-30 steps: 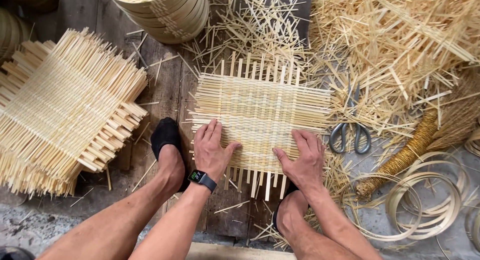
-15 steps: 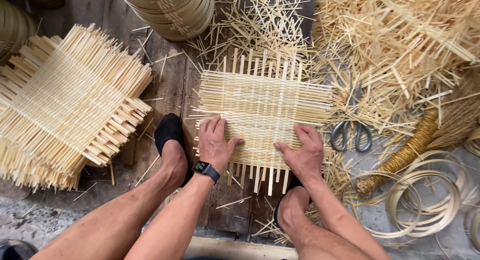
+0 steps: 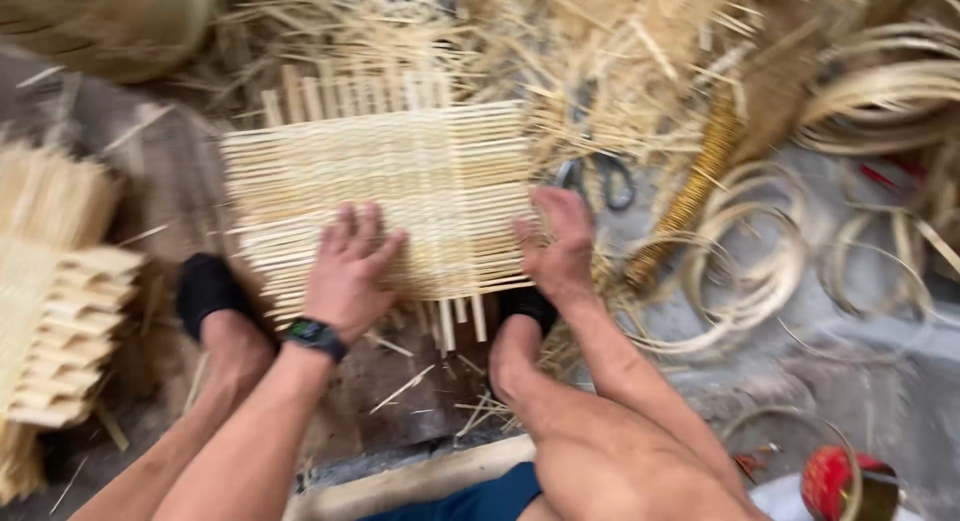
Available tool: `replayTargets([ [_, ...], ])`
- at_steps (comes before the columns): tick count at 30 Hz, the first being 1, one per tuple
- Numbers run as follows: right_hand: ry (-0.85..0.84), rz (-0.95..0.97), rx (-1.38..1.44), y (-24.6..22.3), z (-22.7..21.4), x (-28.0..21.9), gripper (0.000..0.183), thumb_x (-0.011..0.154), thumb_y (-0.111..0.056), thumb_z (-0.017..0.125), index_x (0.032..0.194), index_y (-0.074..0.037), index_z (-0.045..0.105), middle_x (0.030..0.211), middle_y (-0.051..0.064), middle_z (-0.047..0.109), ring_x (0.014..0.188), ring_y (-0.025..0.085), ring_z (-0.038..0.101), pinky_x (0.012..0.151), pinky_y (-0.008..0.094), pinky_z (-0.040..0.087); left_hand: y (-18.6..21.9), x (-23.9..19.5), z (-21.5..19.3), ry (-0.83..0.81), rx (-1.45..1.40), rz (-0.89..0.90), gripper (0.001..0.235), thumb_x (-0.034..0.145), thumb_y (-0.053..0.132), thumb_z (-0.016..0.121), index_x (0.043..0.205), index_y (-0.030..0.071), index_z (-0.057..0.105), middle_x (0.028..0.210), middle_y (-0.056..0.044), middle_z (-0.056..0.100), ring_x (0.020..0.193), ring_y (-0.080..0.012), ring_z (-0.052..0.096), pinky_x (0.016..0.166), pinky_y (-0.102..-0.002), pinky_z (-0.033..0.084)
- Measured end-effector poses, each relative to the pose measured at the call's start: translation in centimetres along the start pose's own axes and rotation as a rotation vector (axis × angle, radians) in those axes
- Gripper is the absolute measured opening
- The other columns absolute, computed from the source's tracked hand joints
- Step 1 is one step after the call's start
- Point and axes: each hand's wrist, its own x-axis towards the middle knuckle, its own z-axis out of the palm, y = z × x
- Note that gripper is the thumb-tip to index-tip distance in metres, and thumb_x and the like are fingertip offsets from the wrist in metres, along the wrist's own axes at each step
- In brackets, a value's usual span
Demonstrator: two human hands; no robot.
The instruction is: The person repeatedly places a circular bamboo frame onto a woven bamboo mat, then uses shears to trim the protruding bamboo strips flush with the frame. The finished circular pieces are stacked nearby.
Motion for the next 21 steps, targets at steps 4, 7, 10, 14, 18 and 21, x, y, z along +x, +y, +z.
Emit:
replayTargets([
  [4, 0.269, 0.508, -0.377, 14.3, -6.2, -4.6, 0.035, 0.085, -0.022, 0.08, 0.115, -0.005, 0.072, 0.112, 0.015, 0.063, 0.109, 0.034, 0.06, 0.098, 0.045, 0.046, -0.1, -0.1, -0.8, -0.028, 0.005, -0.03, 0.095, 0.066, 0.049, 0.087, 0.151, 0.037, 0.044, 0.167, -0.007, 0.017, 0.155, -0.0329, 0.009, 0.125, -0.047, 0.012],
  [7, 0.342, 0.564, -0.918, 22.0, -12.3, -9.1, 0.047, 0.058, -0.026, 0.092, 0.096, -0.003, 0.076, 0.105, 0.024, 0.066, 0.096, 0.046, 0.06, 0.082, 0.061, 0.052, -0.4, 0.1, -0.4, -0.015, 0.07, -0.023, 0.099, 0.064, 0.053, 0.085, 0.152, 0.038, 0.043, 0.168, -0.006, 0.017, 0.156, -0.0317, 0.008, 0.125, -0.047, 0.012],
  [10, 0.129, 0.937, -0.414, 27.7, -15.7, -13.7, 0.02, 0.087, -0.021, 0.079, 0.098, -0.006, 0.076, 0.087, 0.013, 0.074, 0.082, 0.029, 0.072, 0.083, 0.041, 0.054, -0.5, -0.4, 0.0, -0.019, 0.069, -0.032, 0.103, 0.059, 0.056, 0.084, 0.152, 0.039, 0.042, 0.168, -0.005, 0.017, 0.157, -0.0305, 0.007, 0.126, -0.046, 0.012],
  [14, 0.147, 0.747, -0.467, 27.6, -20.1, -12.6, 0.014, 0.096, -0.018, 0.073, 0.103, -0.008, 0.08, 0.078, 0.015, 0.072, 0.07, 0.029, 0.07, 0.07, 0.045, 0.054, -0.7, 0.0, 0.2, -0.007, 0.079, -0.042, 0.103, 0.057, 0.059, 0.083, 0.149, 0.039, 0.04, 0.168, -0.005, 0.015, 0.157, -0.0292, 0.005, 0.127, -0.045, 0.011],
  [18, 0.283, 0.718, -0.486, 23.8, -23.4, -7.4, 0.016, 0.103, -0.015, 0.069, 0.106, -0.002, 0.077, 0.081, 0.018, 0.071, 0.071, 0.03, 0.069, 0.067, 0.044, 0.055, -0.6, -0.1, 0.1, -0.07, 0.111, -0.051, 0.108, 0.058, 0.063, 0.083, 0.153, 0.042, 0.037, 0.168, -0.004, 0.012, 0.157, -0.028, 0.002, 0.126, -0.045, 0.009],
  [21, 0.45, 0.749, -0.312, 22.7, -24.6, -5.0, 0.02, 0.103, -0.015, 0.066, 0.11, 0.002, 0.075, 0.075, 0.017, 0.071, 0.062, 0.025, 0.069, 0.061, 0.04, 0.054, -0.9, 0.4, 0.7, -0.062, 0.127, -0.044, 0.11, 0.058, 0.064, 0.082, 0.154, 0.042, 0.035, 0.168, -0.004, 0.012, 0.157, -0.0278, 0.002, 0.126, -0.045, 0.009],
])
